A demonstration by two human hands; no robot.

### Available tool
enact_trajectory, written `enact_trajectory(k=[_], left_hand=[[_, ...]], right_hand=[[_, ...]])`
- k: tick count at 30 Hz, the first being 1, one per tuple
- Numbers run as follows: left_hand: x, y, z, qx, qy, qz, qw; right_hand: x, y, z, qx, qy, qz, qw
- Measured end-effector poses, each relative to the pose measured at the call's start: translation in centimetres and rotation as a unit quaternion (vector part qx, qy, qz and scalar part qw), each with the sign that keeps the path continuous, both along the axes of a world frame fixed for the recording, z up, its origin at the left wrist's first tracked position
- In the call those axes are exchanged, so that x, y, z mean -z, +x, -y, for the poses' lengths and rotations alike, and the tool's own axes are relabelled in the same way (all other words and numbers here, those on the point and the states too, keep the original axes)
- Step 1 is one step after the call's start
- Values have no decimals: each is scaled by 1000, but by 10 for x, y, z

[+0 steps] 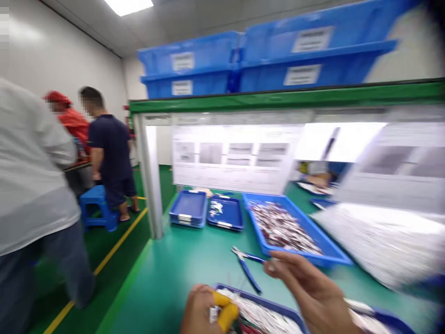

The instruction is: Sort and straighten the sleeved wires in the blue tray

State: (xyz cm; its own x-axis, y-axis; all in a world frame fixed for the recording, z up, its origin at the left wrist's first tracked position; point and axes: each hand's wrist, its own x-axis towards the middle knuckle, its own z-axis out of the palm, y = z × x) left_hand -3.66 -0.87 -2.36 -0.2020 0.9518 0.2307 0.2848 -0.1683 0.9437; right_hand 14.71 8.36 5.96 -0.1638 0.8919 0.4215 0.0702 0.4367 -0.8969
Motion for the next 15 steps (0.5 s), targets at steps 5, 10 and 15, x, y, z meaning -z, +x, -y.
enact_trajectory(k=[5,10,15], left_hand=[[12,-5,-8,-49,57,-129,989],[3,-2,-1,-18,29,-178,983],[-8,5,0,9,4,-198,980]], right_hand=[[-1,1,6,-74,-78,21,994],[-7,-10,16,-101,-92,17,991],[-9,-8,17,-81,-64,24,994]])
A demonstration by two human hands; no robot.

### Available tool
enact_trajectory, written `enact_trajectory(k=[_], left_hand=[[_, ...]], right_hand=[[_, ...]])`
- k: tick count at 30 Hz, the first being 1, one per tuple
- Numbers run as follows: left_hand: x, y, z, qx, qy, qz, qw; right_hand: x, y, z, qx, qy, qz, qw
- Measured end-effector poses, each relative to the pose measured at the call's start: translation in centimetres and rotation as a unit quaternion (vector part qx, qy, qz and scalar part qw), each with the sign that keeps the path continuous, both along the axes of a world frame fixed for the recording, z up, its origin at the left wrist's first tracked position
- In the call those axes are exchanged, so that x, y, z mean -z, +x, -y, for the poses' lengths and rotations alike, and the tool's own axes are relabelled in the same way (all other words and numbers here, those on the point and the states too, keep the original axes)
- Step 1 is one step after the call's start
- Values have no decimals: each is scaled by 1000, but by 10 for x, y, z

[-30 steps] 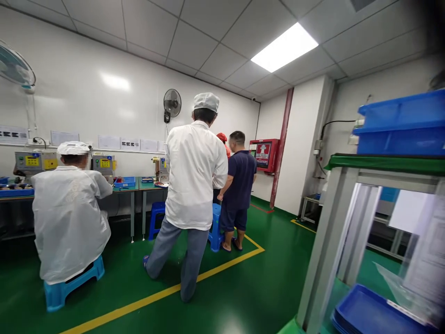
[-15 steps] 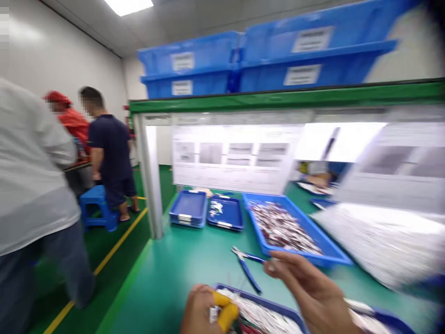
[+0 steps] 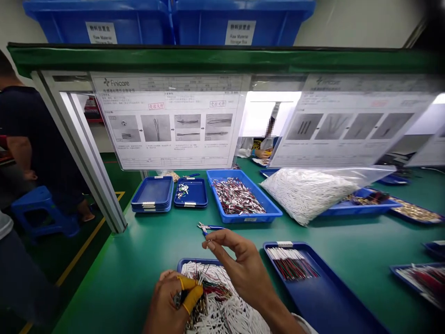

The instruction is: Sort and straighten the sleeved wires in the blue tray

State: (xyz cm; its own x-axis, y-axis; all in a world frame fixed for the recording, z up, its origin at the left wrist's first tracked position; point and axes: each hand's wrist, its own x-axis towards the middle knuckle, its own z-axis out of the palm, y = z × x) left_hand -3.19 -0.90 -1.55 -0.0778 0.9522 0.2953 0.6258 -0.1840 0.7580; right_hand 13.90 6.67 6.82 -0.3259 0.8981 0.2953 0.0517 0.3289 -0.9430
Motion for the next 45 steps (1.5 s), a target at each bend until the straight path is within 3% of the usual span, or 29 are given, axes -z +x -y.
enact_trajectory(k=[7,29,37,42,45], left_hand=[[-6,3,1,22,-14,-2,1000],[-12,6,1,8,-3,1,1000],[-8,0,0,10,-7,-16,1000],[-4,-3,0,-23,11,16,1000],[-5,-3,0,-40,7,52,998]], right_hand=[[7,-6,2,-66,-44,-12,997],[4,0,-3,-118,-58,17,991],[5,2,-5,-75,-41,40,996],[-7,22,-8,-8,-5,38,999],[-12,38,-4,-47,-14,131,990]])
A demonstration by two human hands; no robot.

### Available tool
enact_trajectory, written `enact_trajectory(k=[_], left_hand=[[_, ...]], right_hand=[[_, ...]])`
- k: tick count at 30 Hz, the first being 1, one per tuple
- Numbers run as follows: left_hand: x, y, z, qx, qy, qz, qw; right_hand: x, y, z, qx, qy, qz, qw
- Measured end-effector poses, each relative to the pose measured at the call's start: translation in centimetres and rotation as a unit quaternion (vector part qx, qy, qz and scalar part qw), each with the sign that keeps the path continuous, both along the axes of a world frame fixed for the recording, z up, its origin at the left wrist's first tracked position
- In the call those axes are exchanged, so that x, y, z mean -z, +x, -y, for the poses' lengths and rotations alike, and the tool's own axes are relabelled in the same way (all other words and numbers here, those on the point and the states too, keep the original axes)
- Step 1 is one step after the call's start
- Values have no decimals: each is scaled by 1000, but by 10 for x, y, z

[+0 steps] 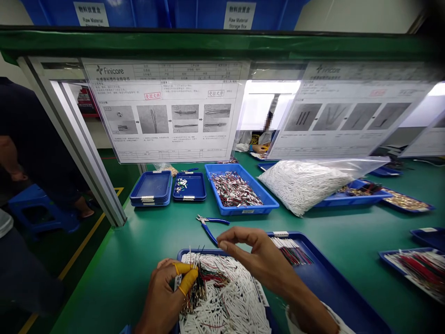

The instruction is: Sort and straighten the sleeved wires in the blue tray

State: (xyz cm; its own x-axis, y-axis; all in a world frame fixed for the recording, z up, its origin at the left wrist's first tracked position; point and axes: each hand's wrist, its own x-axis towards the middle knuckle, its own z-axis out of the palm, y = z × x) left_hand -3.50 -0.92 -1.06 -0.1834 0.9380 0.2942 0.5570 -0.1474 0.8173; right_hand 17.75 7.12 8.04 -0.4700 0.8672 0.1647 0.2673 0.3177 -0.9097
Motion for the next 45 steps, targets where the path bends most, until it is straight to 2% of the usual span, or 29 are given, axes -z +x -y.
enact_trajectory(k=[3,6,9,13,16,21,29,32,35,38,45], left_hand=[[-1,1,2,5,-4,20,1000],[0,3,4,18,13,3,1000],[0,5,5,49,33,-26,998],[0,6,4,80,45,-48,995],[1,5,3,81,53,-55,994],[0,5,3,77,58,-56,994],[-1,6,4,60,70,-49,995],[-1,6,4,75,65,-66,993],[-1,6,3,65,64,-72,993],[-1,8,3,46,64,-62,995],[0,8,6,45,83,-35,995]], right_hand=[[9,4,8,-48,-54,55,996],[29,-8,16,-28,-128,-49,990],[46,-25,21,-33,-213,-183,959],[55,-38,24,-41,-285,-253,924],[57,-38,24,-50,-282,-245,926],[57,-33,24,-45,-230,-214,948],[61,-35,24,-58,-244,-234,939],[63,-39,26,-67,-218,-247,942],[62,-39,26,-40,-203,-271,940],[60,-36,25,-24,-209,-279,937],[63,-38,25,-45,-266,-280,921]])
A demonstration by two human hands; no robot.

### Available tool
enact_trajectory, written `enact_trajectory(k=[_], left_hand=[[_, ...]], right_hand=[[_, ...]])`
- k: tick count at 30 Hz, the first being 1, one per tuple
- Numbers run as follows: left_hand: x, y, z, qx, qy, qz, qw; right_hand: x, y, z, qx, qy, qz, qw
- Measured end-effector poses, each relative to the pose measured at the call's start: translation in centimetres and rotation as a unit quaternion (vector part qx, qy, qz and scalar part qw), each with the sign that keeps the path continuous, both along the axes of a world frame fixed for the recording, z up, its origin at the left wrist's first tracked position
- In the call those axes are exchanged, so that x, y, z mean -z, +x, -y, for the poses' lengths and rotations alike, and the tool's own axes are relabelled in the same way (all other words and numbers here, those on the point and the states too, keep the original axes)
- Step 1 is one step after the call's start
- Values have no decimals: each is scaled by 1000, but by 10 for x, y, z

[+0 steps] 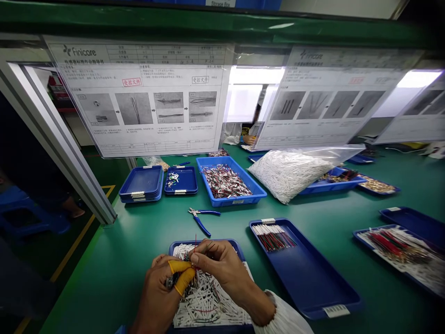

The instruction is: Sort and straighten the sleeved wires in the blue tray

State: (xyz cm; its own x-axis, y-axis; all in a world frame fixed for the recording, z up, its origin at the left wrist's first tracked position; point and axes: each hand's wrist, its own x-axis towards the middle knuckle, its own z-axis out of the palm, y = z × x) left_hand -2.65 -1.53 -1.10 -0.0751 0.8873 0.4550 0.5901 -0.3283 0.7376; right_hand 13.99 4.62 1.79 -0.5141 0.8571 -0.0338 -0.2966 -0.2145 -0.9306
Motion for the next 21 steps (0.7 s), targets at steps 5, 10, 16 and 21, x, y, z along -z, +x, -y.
enact_trajectory(k=[5,10,16,21], left_hand=[[0,-1,2,-11,2,5,1000],[-1,0,3,-13,10,-8,1000],[-10,2,4,-44,17,1,999],[-5,-1,3,-45,24,7,999]], right_hand=[[-2,0,1,-10,-8,17,1000],[-3,0,2,-7,-2,36,999],[-4,0,2,6,41,32,999],[-3,-1,3,20,48,35,998]])
